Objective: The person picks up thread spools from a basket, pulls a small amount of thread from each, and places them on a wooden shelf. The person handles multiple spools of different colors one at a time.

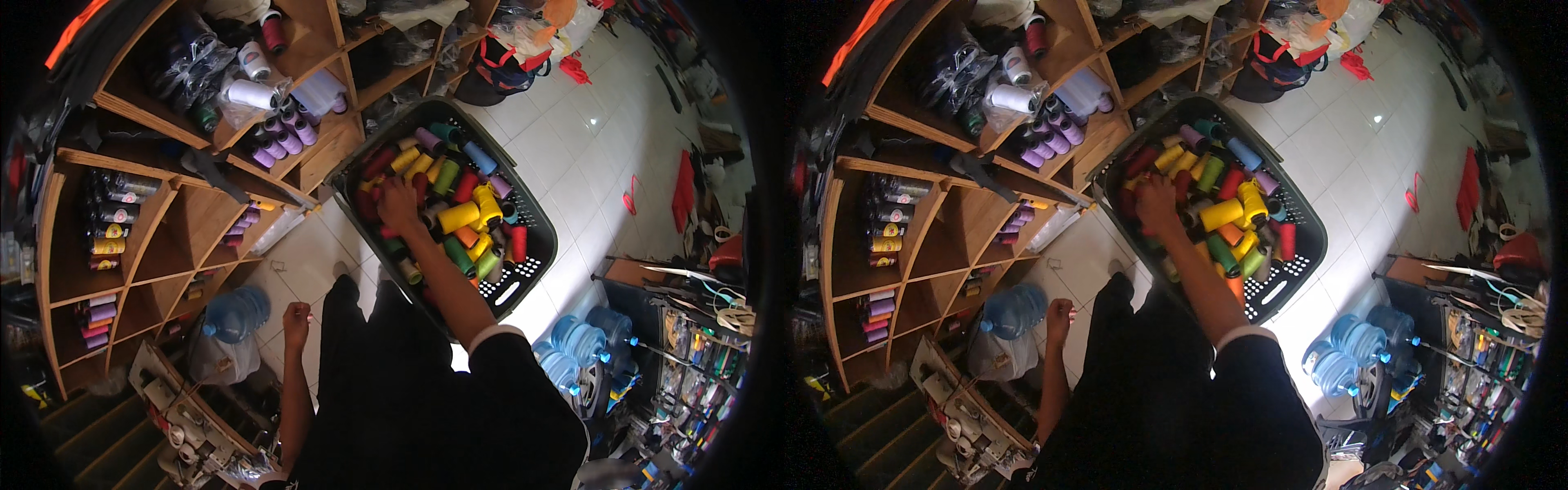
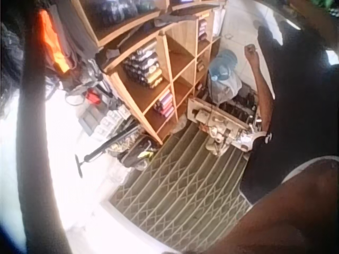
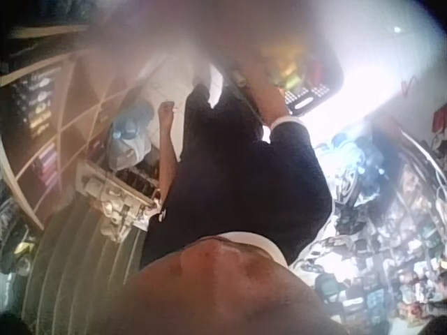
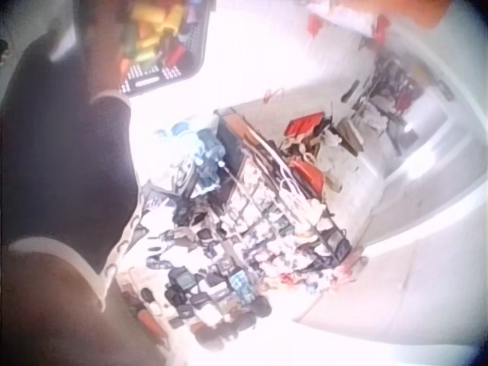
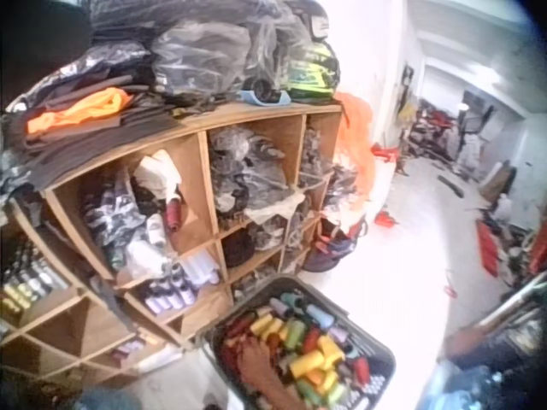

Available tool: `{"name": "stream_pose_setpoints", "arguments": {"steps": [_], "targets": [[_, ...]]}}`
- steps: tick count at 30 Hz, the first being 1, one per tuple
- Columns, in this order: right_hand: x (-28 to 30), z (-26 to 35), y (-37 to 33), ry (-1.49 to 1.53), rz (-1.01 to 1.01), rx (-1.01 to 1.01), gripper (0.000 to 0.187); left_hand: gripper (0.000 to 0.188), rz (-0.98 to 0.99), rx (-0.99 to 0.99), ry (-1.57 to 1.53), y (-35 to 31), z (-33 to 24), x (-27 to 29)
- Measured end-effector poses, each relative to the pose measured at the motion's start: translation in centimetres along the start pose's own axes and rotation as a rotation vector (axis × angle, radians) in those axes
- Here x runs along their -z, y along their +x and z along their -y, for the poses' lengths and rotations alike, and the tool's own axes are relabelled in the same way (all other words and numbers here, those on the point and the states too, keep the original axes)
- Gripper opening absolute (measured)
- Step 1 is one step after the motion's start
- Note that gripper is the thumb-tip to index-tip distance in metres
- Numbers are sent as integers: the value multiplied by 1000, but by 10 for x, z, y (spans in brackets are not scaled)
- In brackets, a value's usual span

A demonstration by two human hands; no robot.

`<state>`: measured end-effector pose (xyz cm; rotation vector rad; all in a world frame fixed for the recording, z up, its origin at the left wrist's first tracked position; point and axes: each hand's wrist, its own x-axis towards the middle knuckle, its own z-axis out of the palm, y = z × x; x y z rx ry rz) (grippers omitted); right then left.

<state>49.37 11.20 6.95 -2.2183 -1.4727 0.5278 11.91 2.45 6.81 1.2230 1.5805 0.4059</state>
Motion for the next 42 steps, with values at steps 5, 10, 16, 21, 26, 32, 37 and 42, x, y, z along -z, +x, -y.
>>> {"name": "stream_pose_setpoints", "arguments": {"steps": [5, 10, 16, 21, 26, 32, 37, 42], "targets": [[-27, -3, 52, -249, 341, -149, 49, 23, -58, 54, 22, -30, 21, 17], [-47, -16, 74, -354, 470, -252, 51, 22, -114, 159, -68, -54, 44, 29], [-32, -26, 58, -234, 344, -106, 46, 21, -114, 81, -38, -44, 29, 27], [-17, -50, 34, 245, -32, -36, 24, 15, -39, -75, -46, -21, -30, 10], [13, -59, -1, 1116, -301, -286, 17, 4, 87, -216, -187, -9, -114, -16], [137, 43, -86, 1792, -185, -266, 23, 31, 366, -402, -384, -20, -231, -51], [186, 93, -127, 1747, -138, -191, 25, 56, 509, -532, -723, -45, -300, -69], [221, 106, -138, 1457, -224, -18, 28, 52, 789, -405, -733, -55, -305, -36]]}}
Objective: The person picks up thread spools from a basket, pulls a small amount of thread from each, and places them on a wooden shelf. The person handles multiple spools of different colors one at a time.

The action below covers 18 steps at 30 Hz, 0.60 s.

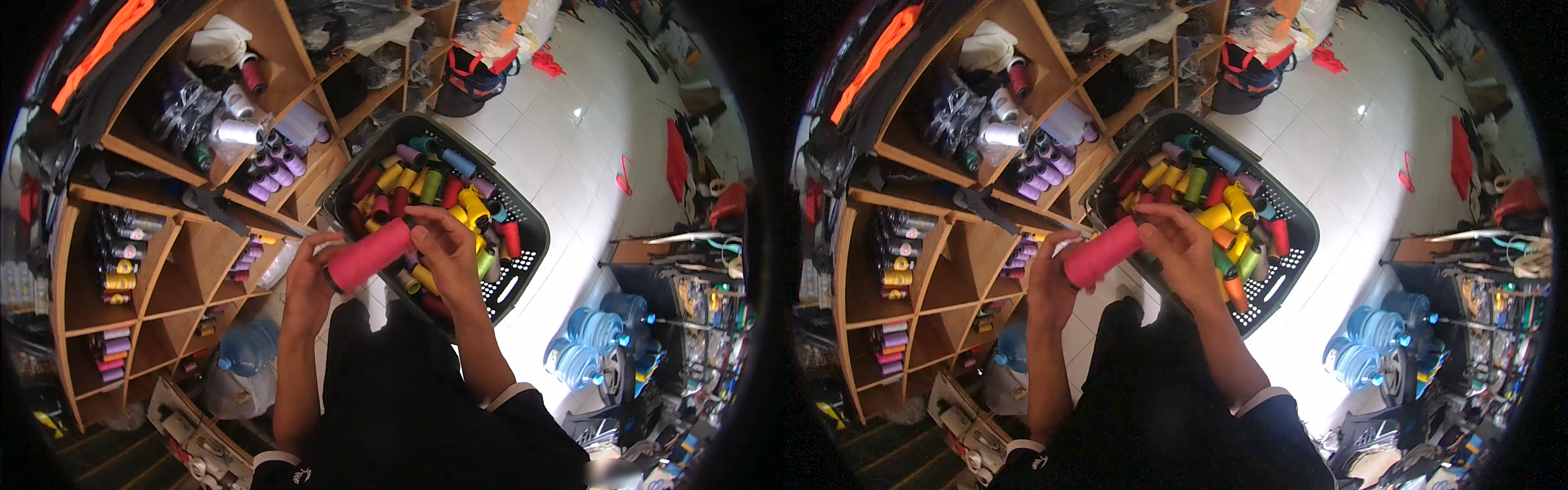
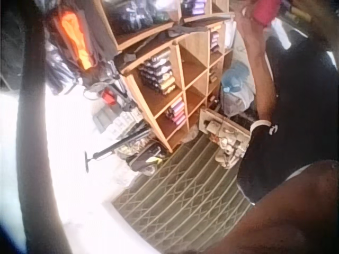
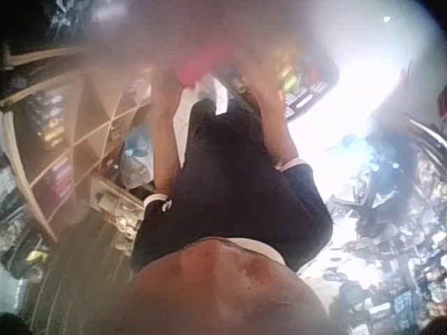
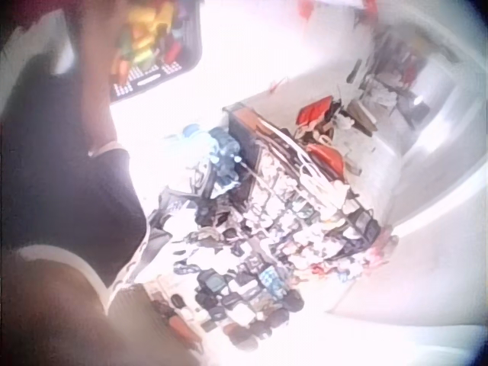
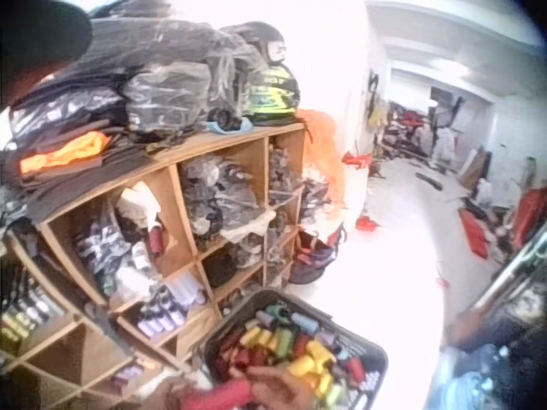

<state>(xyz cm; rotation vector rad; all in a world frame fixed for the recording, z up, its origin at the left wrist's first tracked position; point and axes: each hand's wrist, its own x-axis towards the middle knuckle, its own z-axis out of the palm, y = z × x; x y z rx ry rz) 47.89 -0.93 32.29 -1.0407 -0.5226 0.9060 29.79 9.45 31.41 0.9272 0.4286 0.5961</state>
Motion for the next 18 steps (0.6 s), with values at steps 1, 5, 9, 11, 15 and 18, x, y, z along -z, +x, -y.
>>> {"name": "stream_pose_setpoints", "arguments": {"steps": [1, 5, 9, 11, 15, 18], "targets": [[-1, 4, -1, -28, 4, 20, 28, 47, 8, 86, 49, -4, -6, -4], [-10, 17, -2, 24, -21, 79, 25, 41, 9, 28, 191, -8, -4, -34], [-18, 24, -12, -208, -58, 308, 25, 46, -30, -6, 69, -9, -3, -39], [-22, 30, -16, -421, -79, 407, 26, 49, -28, -39, 102, -11, -4, -40], [-33, 34, -15, -548, -134, 483, 24, 52, -16, -104, 208, -14, -8, -46], [-36, 32, -16, -620, -154, 525, 24, 52, -21, -138, 252, -15, -11, -53]]}}
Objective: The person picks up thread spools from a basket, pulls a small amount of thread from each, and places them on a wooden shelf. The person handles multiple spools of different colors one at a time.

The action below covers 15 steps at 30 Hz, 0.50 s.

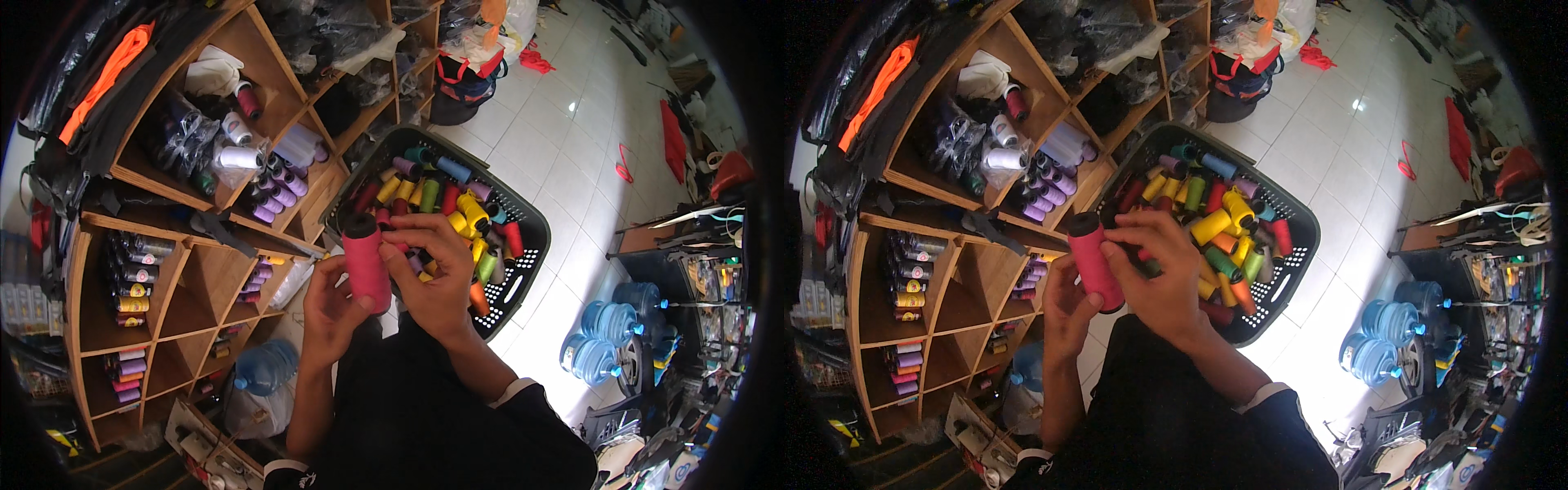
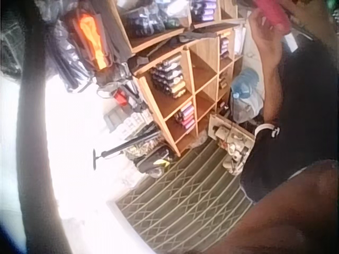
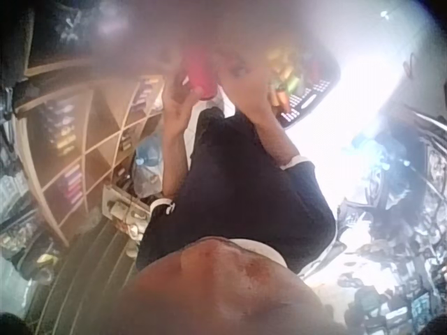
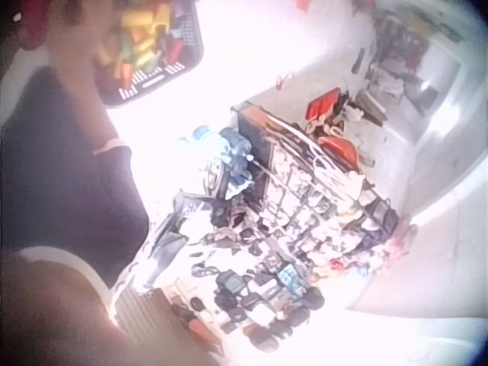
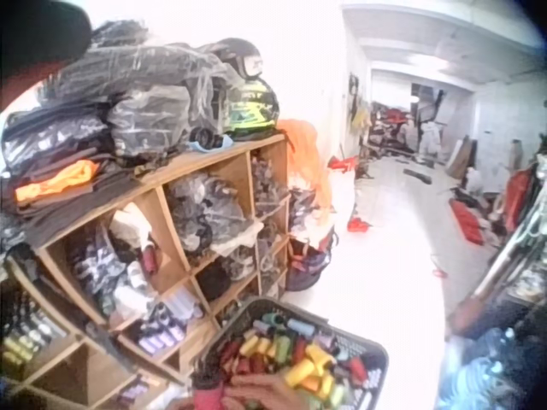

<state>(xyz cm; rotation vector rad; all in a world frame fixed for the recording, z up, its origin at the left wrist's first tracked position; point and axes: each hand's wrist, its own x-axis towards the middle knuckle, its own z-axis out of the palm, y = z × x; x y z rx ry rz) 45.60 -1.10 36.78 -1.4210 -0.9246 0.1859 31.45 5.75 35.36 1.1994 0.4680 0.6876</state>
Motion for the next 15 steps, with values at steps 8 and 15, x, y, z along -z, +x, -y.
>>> {"name": "stream_pose_setpoints", "arguments": {"steps": [8, 15], "targets": [[-4, 4, 4, 224, -15, -73, 5, 52, -15, -10, 25, 0, -5, -1], [22, -55, 19, -170, 116, -59, 15, 51, -8, 105, -281, 1, -6, 8]]}}
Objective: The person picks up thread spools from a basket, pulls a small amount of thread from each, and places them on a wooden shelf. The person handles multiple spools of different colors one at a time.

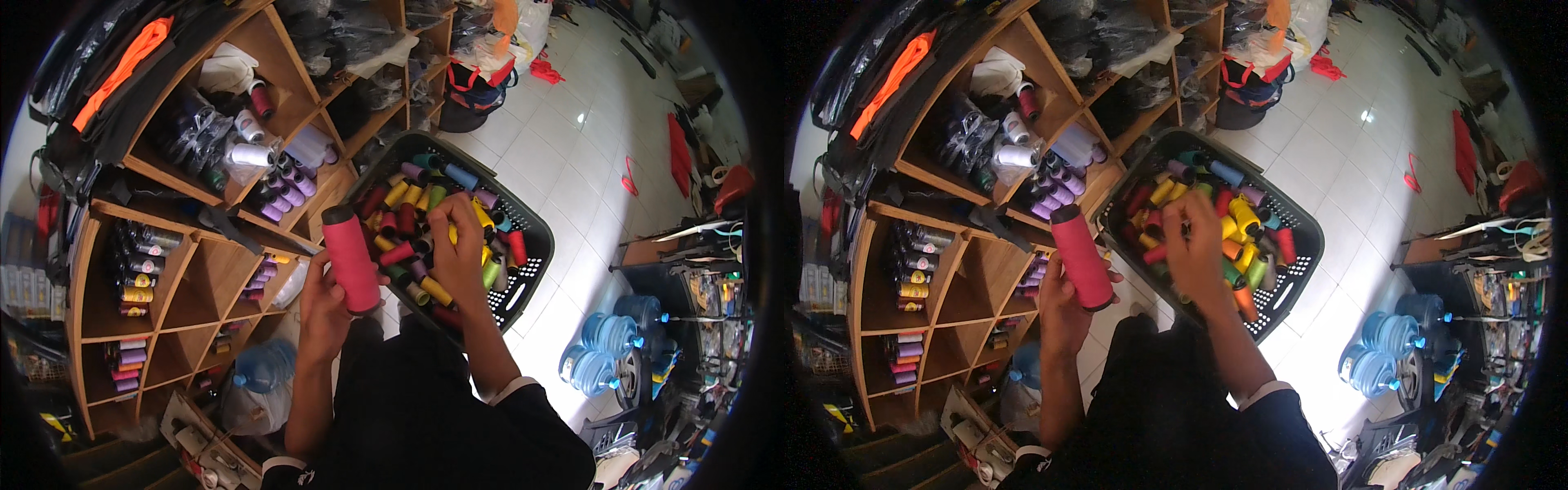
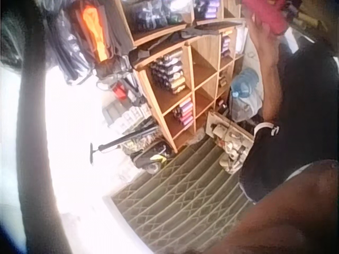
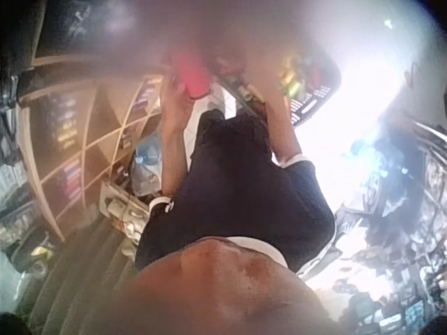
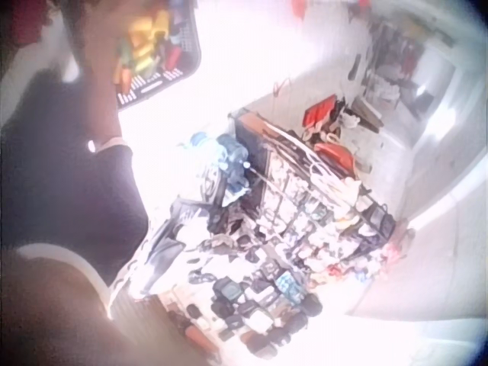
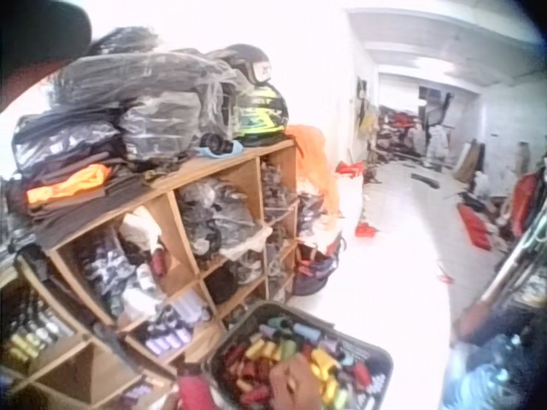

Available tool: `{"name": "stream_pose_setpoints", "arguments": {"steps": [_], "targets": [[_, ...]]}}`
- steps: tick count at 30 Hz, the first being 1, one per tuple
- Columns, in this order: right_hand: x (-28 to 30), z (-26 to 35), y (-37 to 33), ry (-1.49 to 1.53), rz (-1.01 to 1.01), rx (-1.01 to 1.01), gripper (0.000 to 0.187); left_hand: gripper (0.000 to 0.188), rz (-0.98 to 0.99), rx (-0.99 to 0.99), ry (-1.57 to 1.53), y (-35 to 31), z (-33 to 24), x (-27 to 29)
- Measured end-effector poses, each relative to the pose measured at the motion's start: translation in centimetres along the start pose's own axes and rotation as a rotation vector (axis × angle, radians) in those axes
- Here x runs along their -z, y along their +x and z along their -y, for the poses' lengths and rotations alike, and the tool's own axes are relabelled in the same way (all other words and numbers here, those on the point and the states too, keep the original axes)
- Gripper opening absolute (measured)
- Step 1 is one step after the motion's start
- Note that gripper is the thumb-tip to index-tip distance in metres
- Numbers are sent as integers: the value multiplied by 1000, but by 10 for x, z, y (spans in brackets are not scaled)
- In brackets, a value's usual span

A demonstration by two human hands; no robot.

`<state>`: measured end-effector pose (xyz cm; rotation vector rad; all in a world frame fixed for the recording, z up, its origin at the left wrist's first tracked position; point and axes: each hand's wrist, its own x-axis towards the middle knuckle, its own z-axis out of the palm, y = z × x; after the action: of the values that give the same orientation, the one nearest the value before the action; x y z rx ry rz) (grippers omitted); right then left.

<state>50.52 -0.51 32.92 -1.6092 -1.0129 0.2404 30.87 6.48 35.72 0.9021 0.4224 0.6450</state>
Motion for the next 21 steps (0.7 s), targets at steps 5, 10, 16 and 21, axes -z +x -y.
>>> {"name": "stream_pose_setpoints", "arguments": {"steps": [5, 10, 16, 21], "targets": [[-6, -31, 1, -208, -133, -27, 7, 58, -46, 15, -76, 1, -6, -1], [-4, 20, -4, 99, 60, -65, 10, 55, -3, -3, -216, -1, -4, 1], [-12, 77, -15, 307, 96, 53, 13, 56, 30, 9, -268, 0, -3, 0], [-15, 79, -20, 207, 177, 162, 23, 55, -64, 17, -263, -4, -4, -3]]}}
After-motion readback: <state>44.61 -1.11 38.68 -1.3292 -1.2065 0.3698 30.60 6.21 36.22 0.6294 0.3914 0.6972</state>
